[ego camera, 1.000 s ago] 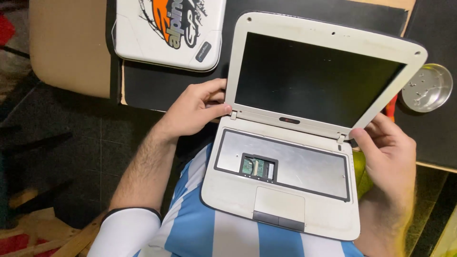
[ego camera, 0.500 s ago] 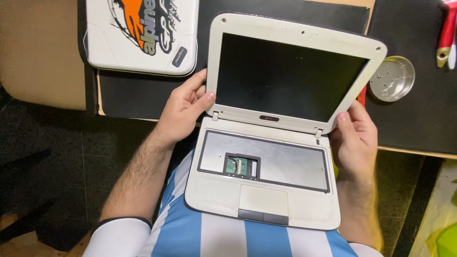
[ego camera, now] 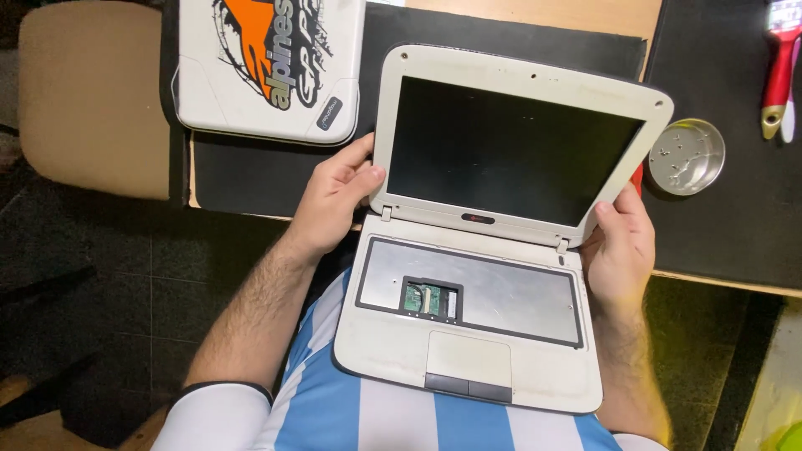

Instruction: Assembling a small laptop by installing the screen, connecting internal cables, and securing the bezel and casing with screws.

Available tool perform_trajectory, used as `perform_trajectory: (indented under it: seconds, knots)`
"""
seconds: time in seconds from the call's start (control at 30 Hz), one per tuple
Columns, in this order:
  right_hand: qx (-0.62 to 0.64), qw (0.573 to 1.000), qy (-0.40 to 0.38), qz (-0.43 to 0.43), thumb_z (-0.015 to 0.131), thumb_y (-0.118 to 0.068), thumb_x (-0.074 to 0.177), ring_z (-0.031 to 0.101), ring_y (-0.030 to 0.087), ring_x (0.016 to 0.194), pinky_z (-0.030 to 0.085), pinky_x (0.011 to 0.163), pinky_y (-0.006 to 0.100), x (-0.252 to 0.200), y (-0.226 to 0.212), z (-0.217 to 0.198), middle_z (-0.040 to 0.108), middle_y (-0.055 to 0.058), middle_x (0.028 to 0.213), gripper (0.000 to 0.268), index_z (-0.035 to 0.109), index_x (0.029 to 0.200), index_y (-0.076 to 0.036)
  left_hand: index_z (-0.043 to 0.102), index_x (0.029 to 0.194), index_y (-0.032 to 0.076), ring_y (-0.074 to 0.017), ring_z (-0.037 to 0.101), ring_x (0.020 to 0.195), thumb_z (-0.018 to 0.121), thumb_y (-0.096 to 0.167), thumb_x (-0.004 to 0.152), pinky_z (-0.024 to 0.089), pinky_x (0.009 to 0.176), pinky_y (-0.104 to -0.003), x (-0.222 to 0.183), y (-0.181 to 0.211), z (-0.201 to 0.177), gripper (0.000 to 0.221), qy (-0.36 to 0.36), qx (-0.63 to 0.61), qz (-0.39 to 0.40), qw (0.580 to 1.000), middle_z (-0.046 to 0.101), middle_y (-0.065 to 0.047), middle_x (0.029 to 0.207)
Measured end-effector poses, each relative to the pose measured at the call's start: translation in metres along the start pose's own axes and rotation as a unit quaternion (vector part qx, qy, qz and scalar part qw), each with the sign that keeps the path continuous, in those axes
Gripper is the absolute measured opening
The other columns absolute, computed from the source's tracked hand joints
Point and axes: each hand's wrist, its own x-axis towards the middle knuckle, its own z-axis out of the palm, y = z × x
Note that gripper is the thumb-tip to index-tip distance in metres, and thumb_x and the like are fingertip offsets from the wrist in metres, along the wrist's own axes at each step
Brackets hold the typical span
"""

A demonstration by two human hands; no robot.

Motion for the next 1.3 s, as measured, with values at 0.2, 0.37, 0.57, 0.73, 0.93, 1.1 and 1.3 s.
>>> perform_trajectory:
  seconds: [0.2,0.37,0.57,0.73,0.93,1.1,1.3]
  knots:
    - [-0.007,1.0,0.012,-0.004,0.056,-0.018,0.124,0.07,0.016,0.153,0.06,0.133,0.028,-0.007,-0.013,0.016,0.072,0.008,0.166,0.055,0.062,0.175,0.002,0.065,0.175,0.004,-0.0082,0.077,0.095,0.061,0.014,0.124,0.066,0.09,-0.026,-0.007,0.06,0.036,0.051,0.021,0.06,-0.039,0.997,0.088,-0.005,0.125]
    - [-0.009,1.0,0.001,-0.011,0.055,-0.018,0.126,0.069,0.021,0.159,0.06,0.138,0.031,-0.005,-0.009,0.011,0.07,0.012,0.172,0.058,0.057,0.179,0.004,0.07,0.169,0.004,-0.0027,0.061,0.083,0.056,0.013,0.124,0.052,0.077,-0.021,0.0,0.051,0.038,0.047,0.03,0.052,-0.011,0.998,0.077,0.005,0.107]
    - [0.028,0.999,0.022,0.011,0.053,-0.016,0.121,0.075,0.022,0.153,0.065,0.131,0.031,-0.006,-0.011,0.015,0.075,0.013,0.165,0.058,0.062,0.174,0.004,0.064,0.174,0.002,-0.0217,0.073,0.155,0.052,0.019,0.127,0.056,0.135,-0.036,0.004,0.044,0.045,0.051,0.06,0.125,0.065,0.988,0.077,-0.01,0.169]
    - [0.065,0.997,0.044,0.005,0.048,-0.025,0.118,0.08,0.025,0.142,0.071,0.117,0.032,-0.004,-0.015,0.025,0.081,0.016,0.153,0.062,0.068,0.168,0.006,0.064,0.175,0.002,-0.0206,0.072,0.157,0.053,0.021,0.128,0.055,0.135,-0.035,0.002,0.047,0.045,0.052,0.06,0.129,0.059,0.988,0.076,-0.009,0.17]
    - [-0.024,0.996,0.084,0.032,0.05,-0.018,0.126,0.081,0.014,0.133,0.071,0.115,0.026,-0.001,-0.001,0.01,0.082,0.007,0.147,0.049,0.071,0.166,0.002,0.062,0.176,0.001,-0.0201,0.07,0.157,0.054,0.018,0.127,0.055,0.136,-0.035,0.004,0.039,0.042,0.053,0.055,0.113,0.056,0.991,0.074,-0.01,0.171]
    - [0.056,0.997,0.051,-0.007,0.06,-0.031,0.117,0.091,0.027,0.122,0.079,0.115,0.05,0.016,-0.006,0.018,0.087,0.019,0.133,0.052,0.07,0.161,-0.005,0.057,0.18,-0.001,-0.0229,0.076,0.131,0.055,0.01,0.13,0.067,0.121,-0.053,0.007,0.029,0.033,0.052,0.045,0.047,0.064,0.996,0.083,-0.023,0.149]
    - [0.035,0.998,0.045,-0.029,0.057,-0.03,0.119,0.09,0.025,0.122,0.078,0.116,0.047,0.031,-0.006,0.017,0.086,0.016,0.134,0.046,0.071,0.158,-0.008,0.056,0.18,-0.002,-0.024,0.074,0.132,0.054,0.008,0.129,0.066,0.122,-0.055,0.008,0.03,0.032,0.053,0.045,0.056,0.066,0.995,0.082,-0.025,0.149]
